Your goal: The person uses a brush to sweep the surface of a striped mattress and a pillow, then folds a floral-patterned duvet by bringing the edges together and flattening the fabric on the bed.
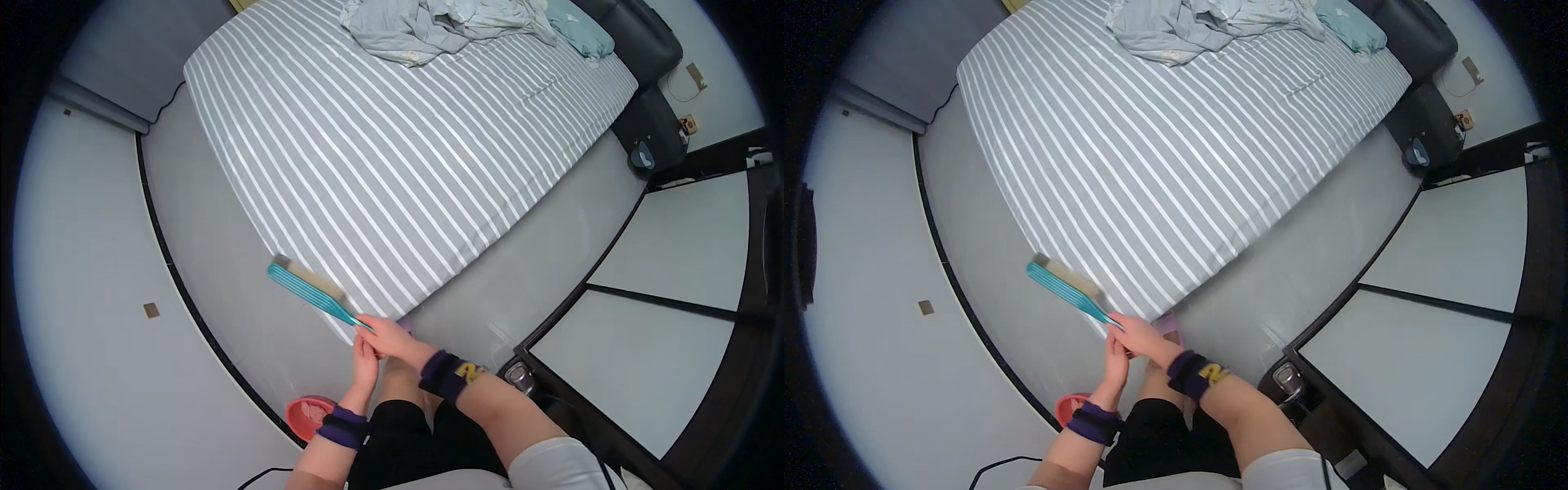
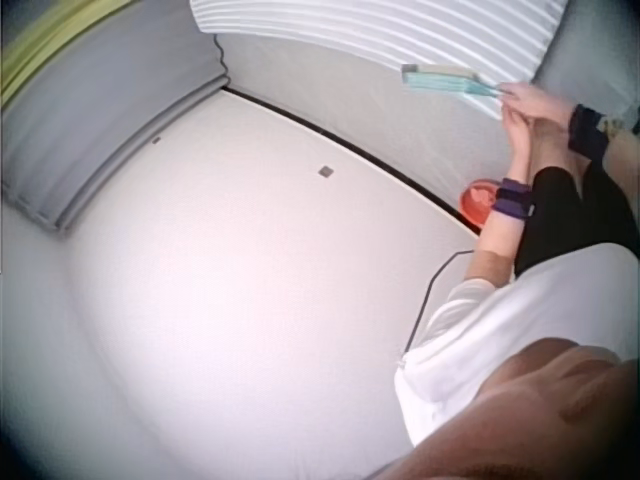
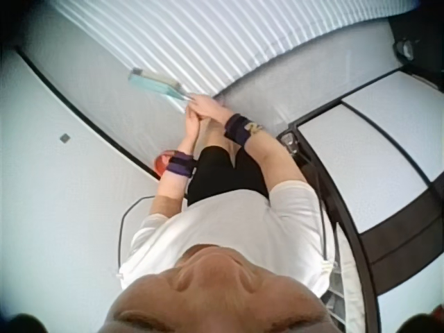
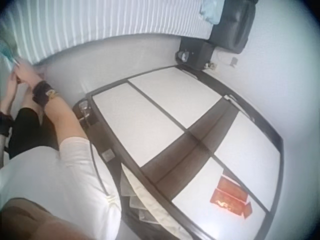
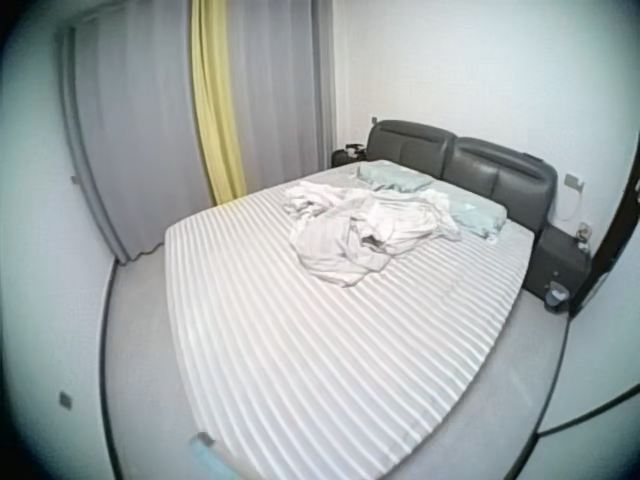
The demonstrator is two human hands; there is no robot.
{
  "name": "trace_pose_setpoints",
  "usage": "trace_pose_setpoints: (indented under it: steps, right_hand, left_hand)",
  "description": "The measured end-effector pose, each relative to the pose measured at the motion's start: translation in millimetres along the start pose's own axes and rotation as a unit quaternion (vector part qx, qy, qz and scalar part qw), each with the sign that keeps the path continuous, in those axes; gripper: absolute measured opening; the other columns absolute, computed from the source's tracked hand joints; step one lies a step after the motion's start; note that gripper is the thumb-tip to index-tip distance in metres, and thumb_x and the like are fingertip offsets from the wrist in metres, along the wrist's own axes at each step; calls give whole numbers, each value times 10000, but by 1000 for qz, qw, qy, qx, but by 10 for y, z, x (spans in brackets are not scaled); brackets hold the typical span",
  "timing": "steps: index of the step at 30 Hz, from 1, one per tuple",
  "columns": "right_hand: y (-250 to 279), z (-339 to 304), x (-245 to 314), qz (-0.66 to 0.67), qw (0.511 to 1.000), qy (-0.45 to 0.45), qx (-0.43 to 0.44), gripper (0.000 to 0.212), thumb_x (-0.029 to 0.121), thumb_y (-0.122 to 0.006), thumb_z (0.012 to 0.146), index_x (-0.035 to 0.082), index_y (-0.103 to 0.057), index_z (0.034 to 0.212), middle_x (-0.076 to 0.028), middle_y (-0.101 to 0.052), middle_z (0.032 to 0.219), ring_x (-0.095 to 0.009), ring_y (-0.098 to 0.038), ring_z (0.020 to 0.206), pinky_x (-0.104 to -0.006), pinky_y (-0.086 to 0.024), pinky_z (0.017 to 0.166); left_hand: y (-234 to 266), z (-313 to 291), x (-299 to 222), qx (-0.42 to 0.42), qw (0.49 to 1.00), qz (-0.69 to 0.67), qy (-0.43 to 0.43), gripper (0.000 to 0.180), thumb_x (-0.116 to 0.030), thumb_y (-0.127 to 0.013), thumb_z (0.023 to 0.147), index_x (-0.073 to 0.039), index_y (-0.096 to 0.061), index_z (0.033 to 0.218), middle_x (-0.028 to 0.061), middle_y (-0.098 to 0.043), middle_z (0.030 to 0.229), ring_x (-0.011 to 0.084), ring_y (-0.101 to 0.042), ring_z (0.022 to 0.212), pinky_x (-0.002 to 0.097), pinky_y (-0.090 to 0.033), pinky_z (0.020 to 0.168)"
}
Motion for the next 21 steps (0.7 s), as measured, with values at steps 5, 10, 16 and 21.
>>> trace_pose_setpoints:
  steps: [5, 10, 16, 21]
  right_hand:
    - [911, 956, -152, 63, 991, 26, -113, 368, 261, -487, 925, 62, -497, 1234, -94, -553, 712, -91, -515, 648, -247, -432, 596]
    - [2662, 1177, -618, 156, 916, -94, -358, 328, 372, -404, 950, 123, -492, 754, 5, -441, 540, -86, -417, 421, -245, -334, 363]
    - [3687, 1440, -1229, 362, 823, -101, -426, 306, 342, -395, 948, 159, -413, 704, 21, -382, 518, -75, -375, 396, -238, -270, 330]
    - [1632, 1585, -895, 221, 964, -84, -120, 225, 256, -490, 920, 44, -552, 870, 21, -462, 615, -63, -442, 557, -236, -360, 487]
  left_hand:
    - [-476, 544, -554, 93, 993, 68, 9, 234, -135, -435, 941, -10, -485, 1133, 56, -595, 913, 103, -569, 722, 221, -473, 654]
    - [-965, 888, -496, 133, 987, 82, 39, 256, -161, -449, 941, -31, -471, 1160, 82, -620, 953, 132, -596, 768, 247, -473, 693]
    - [-2026, 1147, -524, 162, 985, 30, 52, 280, -104, -454, 928, -25, -446, 1196, 85, -580, 985, 138, -580, 848, 249, -482, 721]
    - [-1714, 1175, -380, -87, 993, -25, 83, 335, -265, -375, 963, -35, -447, 1197, 84, -568, 981, 141, -566, 812, 278, -467, 685]
Point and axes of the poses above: each hand's wrist, its own z-axis towards the middle knuckle, its own y-axis out of the back of the hand, x = y × z, the point moved 5 cm from there along z, towards the middle knuckle
